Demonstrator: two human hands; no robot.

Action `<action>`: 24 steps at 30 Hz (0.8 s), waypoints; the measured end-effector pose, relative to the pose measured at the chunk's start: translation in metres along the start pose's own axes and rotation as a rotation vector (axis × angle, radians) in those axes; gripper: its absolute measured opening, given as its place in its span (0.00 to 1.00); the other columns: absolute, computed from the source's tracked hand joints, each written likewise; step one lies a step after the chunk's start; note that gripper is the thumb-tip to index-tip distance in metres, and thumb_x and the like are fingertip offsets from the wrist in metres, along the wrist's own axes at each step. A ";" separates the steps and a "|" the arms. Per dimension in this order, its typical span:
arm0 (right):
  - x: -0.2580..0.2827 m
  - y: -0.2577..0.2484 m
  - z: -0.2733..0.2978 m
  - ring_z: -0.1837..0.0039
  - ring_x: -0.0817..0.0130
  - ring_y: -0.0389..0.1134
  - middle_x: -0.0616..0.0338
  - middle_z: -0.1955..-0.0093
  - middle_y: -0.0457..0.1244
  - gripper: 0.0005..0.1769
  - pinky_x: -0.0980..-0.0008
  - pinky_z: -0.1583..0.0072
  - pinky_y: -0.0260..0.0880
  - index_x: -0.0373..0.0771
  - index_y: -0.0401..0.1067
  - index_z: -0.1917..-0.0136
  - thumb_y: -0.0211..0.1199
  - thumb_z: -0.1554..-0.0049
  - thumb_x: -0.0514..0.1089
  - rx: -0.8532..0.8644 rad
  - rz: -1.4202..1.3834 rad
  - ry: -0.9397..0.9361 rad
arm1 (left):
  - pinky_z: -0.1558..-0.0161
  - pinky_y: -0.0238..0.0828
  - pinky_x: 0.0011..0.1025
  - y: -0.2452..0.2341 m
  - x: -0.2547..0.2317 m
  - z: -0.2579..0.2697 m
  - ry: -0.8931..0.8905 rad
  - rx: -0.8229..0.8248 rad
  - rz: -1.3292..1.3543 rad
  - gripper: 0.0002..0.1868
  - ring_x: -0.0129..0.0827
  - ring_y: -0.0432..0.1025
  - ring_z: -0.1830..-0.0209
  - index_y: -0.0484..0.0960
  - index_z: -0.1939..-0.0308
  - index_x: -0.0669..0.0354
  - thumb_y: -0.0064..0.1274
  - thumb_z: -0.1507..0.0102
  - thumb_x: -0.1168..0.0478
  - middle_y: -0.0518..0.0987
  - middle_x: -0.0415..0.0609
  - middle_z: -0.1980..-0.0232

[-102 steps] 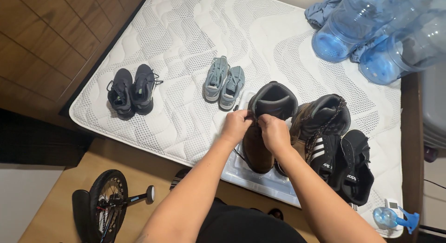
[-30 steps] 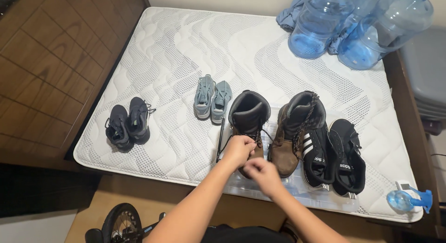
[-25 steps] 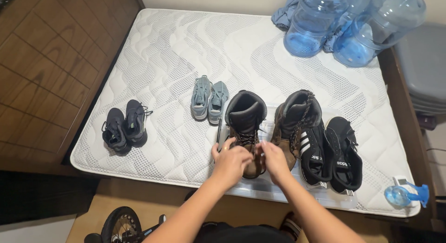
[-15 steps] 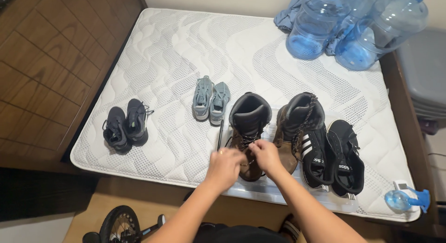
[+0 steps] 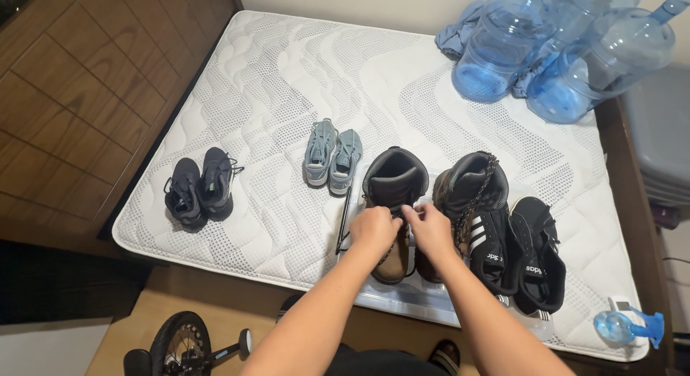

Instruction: The person removes laces from two pairs of shoes placed on a mattress. First, the person unties and pulls out the laces from a pair of light blue sneakers, then repeats the process with a pair of brown hiking boots. The removed laces are held briefly before being set aside.

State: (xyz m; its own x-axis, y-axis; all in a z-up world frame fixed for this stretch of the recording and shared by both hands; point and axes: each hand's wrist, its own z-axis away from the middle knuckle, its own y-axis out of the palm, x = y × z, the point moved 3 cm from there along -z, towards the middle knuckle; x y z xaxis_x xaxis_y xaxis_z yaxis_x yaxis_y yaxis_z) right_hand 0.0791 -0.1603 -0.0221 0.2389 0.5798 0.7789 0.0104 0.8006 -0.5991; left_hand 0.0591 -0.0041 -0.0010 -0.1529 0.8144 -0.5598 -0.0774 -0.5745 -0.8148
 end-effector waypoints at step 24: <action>0.063 0.027 0.033 0.55 0.45 0.70 0.48 0.57 0.67 0.06 0.49 0.55 0.69 0.39 0.68 0.55 0.62 0.45 0.40 -0.108 0.463 -0.656 | 0.46 0.72 0.47 -0.035 0.023 -0.018 0.002 -0.123 0.201 0.17 0.56 0.76 0.50 0.84 0.58 0.62 0.54 0.44 0.54 0.82 0.61 0.52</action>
State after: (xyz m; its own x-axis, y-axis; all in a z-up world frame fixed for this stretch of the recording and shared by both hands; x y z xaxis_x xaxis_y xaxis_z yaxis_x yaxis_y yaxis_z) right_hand 0.0625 -0.0971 0.0166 -0.3755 0.8464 0.3776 0.1520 0.4581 -0.8758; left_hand 0.0761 0.0367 0.0121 -0.1516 0.6850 -0.7126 0.0752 -0.7108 -0.6993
